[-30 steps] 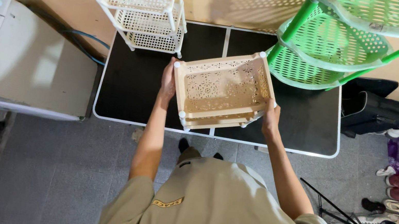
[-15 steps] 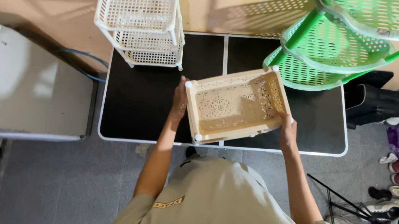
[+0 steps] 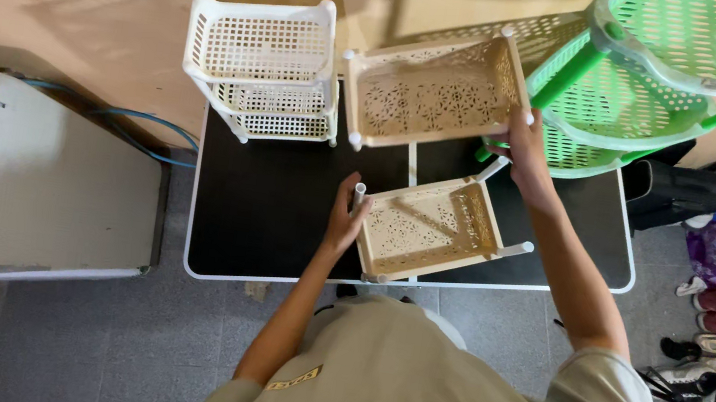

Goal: The person disassembles two plastic storage racks on a table. They remove the vertical support rods from each rack one by one and place the rods inside the corresponding basket trays. The process is repeated for both racks until all rods are removed and stored within the baskets.

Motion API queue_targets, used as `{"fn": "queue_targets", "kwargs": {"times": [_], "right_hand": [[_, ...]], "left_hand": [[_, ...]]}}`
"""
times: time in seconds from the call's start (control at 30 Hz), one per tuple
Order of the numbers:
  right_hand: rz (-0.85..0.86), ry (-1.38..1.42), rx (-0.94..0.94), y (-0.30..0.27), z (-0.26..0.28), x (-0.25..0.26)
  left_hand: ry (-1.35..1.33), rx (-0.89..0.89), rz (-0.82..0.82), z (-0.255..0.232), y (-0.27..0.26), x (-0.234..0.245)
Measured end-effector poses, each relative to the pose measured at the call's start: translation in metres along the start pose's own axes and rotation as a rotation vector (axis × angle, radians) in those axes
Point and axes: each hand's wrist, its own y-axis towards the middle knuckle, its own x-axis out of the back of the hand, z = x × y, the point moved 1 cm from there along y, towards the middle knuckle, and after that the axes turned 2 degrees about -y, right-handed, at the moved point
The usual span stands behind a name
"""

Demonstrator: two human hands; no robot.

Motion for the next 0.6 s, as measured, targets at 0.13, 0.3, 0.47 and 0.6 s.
{"fn": "queue_targets", "kwargs": {"times": [0.13, 0.3, 0.47, 0.6], "right_hand": [[-0.019, -0.114, -0.123, 0.047, -0.022, -0.024], [-0.014, -0.141, -0.191, 0.096, -0.037, -0.054], [0.068, -0.173, -0.401, 0.11, -0.024, -0.078], [0.055, -0.021, -0.555, 0.107, -0.01, -0.099]], "left_hand": [[0.038, 0.028, 0.0, -0.007, -0.023, 0.007], [0.124, 0.327, 0.022, -0.003, -0.059, 0.009], [0.297, 0.148, 0.062, 0.022, -0.079, 0.002], [0.255, 0.282, 0.087, 0.047, -0.079, 0.004]]}}
